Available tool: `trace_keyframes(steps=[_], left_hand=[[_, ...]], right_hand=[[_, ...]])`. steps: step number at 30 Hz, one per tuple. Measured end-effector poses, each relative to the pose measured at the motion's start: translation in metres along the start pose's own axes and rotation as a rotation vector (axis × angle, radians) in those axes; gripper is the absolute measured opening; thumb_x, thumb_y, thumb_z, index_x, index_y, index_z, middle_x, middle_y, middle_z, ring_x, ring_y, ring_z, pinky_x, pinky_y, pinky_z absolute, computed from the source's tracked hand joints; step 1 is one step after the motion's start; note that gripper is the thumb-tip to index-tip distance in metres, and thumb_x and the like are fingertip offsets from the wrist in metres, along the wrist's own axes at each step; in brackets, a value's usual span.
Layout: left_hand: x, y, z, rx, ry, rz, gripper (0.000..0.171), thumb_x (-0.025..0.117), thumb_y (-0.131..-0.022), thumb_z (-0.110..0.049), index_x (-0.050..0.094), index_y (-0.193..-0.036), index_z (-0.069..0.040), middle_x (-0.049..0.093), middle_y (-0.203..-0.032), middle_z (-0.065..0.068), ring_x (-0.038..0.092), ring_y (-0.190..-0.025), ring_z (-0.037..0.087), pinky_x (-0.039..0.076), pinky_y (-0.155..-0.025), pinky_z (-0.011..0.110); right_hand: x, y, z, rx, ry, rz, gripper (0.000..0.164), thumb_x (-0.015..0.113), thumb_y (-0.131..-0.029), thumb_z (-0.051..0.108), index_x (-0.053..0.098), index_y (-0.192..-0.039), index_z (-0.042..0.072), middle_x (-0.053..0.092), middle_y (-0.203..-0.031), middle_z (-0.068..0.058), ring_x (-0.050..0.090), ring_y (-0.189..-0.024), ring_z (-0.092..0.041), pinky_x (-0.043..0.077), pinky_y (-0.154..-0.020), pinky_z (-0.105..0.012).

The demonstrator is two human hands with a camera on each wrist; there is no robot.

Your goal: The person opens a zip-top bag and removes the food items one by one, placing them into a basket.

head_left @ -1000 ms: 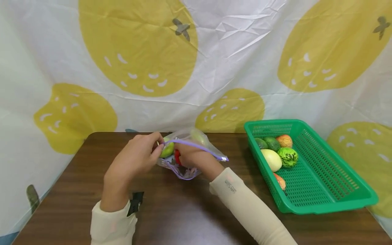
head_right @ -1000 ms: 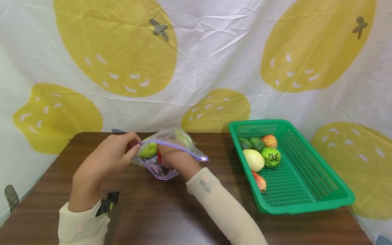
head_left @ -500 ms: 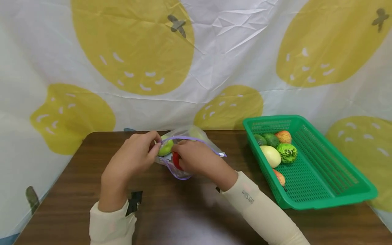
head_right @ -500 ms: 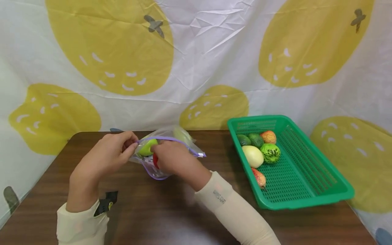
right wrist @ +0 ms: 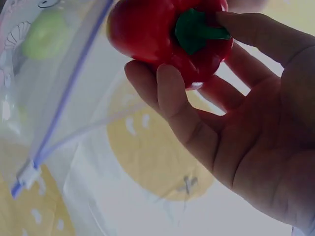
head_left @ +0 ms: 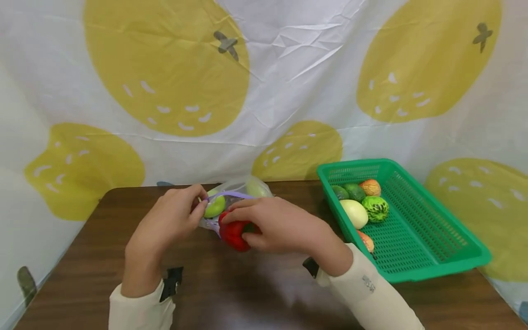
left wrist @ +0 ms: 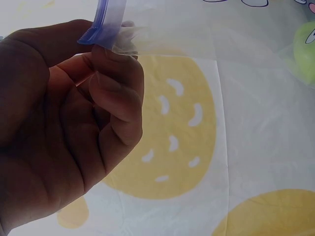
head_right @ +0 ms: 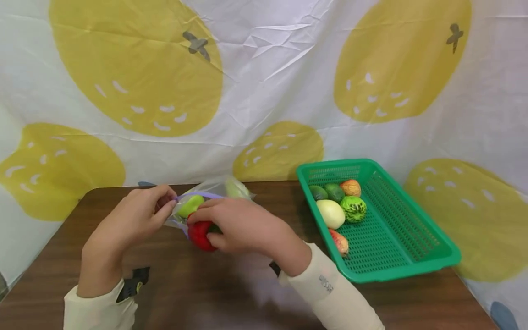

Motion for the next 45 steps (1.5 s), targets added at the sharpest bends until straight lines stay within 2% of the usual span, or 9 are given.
trace_keyframes(steps=[5, 12, 18, 22, 26, 33, 36, 40, 45], left_hand=[[0.0, 0.0, 0.001, 0.009, 0.0, -0.018, 0.012, 0.06, -0.094, -0.009, 0.067, -0.099, 0.0, 0.062, -0.07, 0.006, 0.051, -0.059, 0.018, 0.046, -0.058, 0.035], [-0.001, 0.0, 0.0, 0.011, -0.016, -0.022, 0.012, 0.06, -0.094, -0.009, 0.067, -0.098, 0.0, 0.062, -0.07, 0.006, 0.051, -0.06, 0.019, 0.045, -0.059, 0.037], [-0.003, 0.0, -0.001, 0.024, -0.029, -0.035, 0.012, 0.059, -0.094, -0.009, 0.067, -0.096, 0.0, 0.062, -0.069, 0.006, 0.052, -0.061, 0.019, 0.044, -0.059, 0.037], [-0.003, 0.001, 0.0, 0.023, -0.029, -0.032, 0.012, 0.059, -0.093, -0.008, 0.068, -0.097, 0.0, 0.063, -0.07, 0.006, 0.052, -0.061, 0.02, 0.045, -0.06, 0.038], [-0.003, 0.002, 0.002, 0.021, -0.024, -0.026, 0.012, 0.059, -0.093, -0.008, 0.067, -0.097, 0.0, 0.063, -0.07, 0.006, 0.052, -0.06, 0.019, 0.045, -0.06, 0.038], [-0.002, 0.0, 0.001, 0.028, -0.016, -0.035, 0.011, 0.059, -0.094, -0.008, 0.067, -0.097, 0.0, 0.063, -0.07, 0.007, 0.052, -0.061, 0.02, 0.045, -0.06, 0.038], [0.0, 0.0, 0.0, 0.025, -0.014, -0.03, 0.011, 0.059, -0.093, -0.007, 0.067, -0.097, 0.0, 0.063, -0.071, 0.007, 0.052, -0.063, 0.021, 0.045, -0.061, 0.038], [0.0, 0.0, 0.0, 0.014, -0.01, -0.009, 0.013, 0.058, -0.094, -0.008, 0.067, -0.099, 0.0, 0.063, -0.072, 0.008, 0.053, -0.063, 0.021, 0.046, -0.062, 0.039], [-0.001, 0.0, -0.001, 0.004, -0.019, 0.003, 0.014, 0.057, -0.095, -0.008, 0.067, -0.1, 0.0, 0.064, -0.073, 0.008, 0.053, -0.064, 0.022, 0.046, -0.063, 0.04]], right_hand=[[-0.018, 0.02, -0.008, 0.033, -0.051, -0.066, 0.041, 0.064, -0.087, 0.012, 0.067, -0.128, 0.02, 0.061, -0.137, 0.002, 0.057, -0.107, -0.007, 0.056, -0.078, -0.028], [-0.036, 0.041, -0.02, 0.033, -0.071, -0.119, 0.051, 0.075, -0.085, 0.01, 0.063, -0.134, 0.013, 0.056, -0.143, -0.007, 0.051, -0.126, -0.017, 0.058, -0.089, -0.036], [-0.05, 0.058, -0.026, 0.057, -0.074, -0.158, 0.052, 0.076, -0.085, 0.009, 0.062, -0.134, 0.011, 0.052, -0.146, -0.009, 0.051, -0.126, -0.019, 0.059, -0.085, -0.038], [-0.061, 0.072, -0.031, 0.089, -0.106, -0.181, 0.051, 0.076, -0.085, 0.011, 0.062, -0.135, 0.012, 0.052, -0.147, -0.01, 0.052, -0.124, -0.021, 0.06, -0.082, -0.038], [-0.08, 0.085, -0.039, 0.121, -0.064, -0.23, 0.053, 0.077, -0.085, 0.016, 0.061, -0.136, 0.014, 0.055, -0.144, -0.008, 0.055, -0.119, -0.016, 0.059, -0.074, -0.035], [-0.112, 0.109, -0.054, 0.182, 0.072, -0.278, 0.055, 0.08, -0.08, 0.009, 0.064, -0.132, 0.012, 0.057, -0.143, -0.008, 0.064, -0.09, -0.01, 0.054, -0.061, -0.034], [-0.118, 0.119, -0.06, 0.207, 0.072, -0.262, 0.054, 0.079, -0.081, 0.006, 0.063, -0.132, 0.011, 0.055, -0.144, -0.008, 0.065, -0.09, -0.009, 0.057, -0.066, -0.035], [-0.122, 0.132, -0.068, 0.22, 0.061, -0.25, 0.052, 0.075, -0.082, -0.002, 0.061, -0.132, 0.006, 0.055, -0.143, -0.011, 0.065, -0.1, -0.015, 0.06, -0.074, -0.042], [-0.122, 0.143, -0.082, 0.22, 0.084, -0.249, 0.044, 0.066, -0.084, -0.007, 0.063, -0.126, 0.004, 0.06, -0.136, -0.01, 0.065, -0.089, -0.012, 0.059, -0.069, -0.04]])
Point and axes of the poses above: each hand's wrist, its own y-axis away from the middle knuckle, its own x-axis out of the palm, z = x × y, the point moved 9 cm from there along -y, towards the middle knuckle
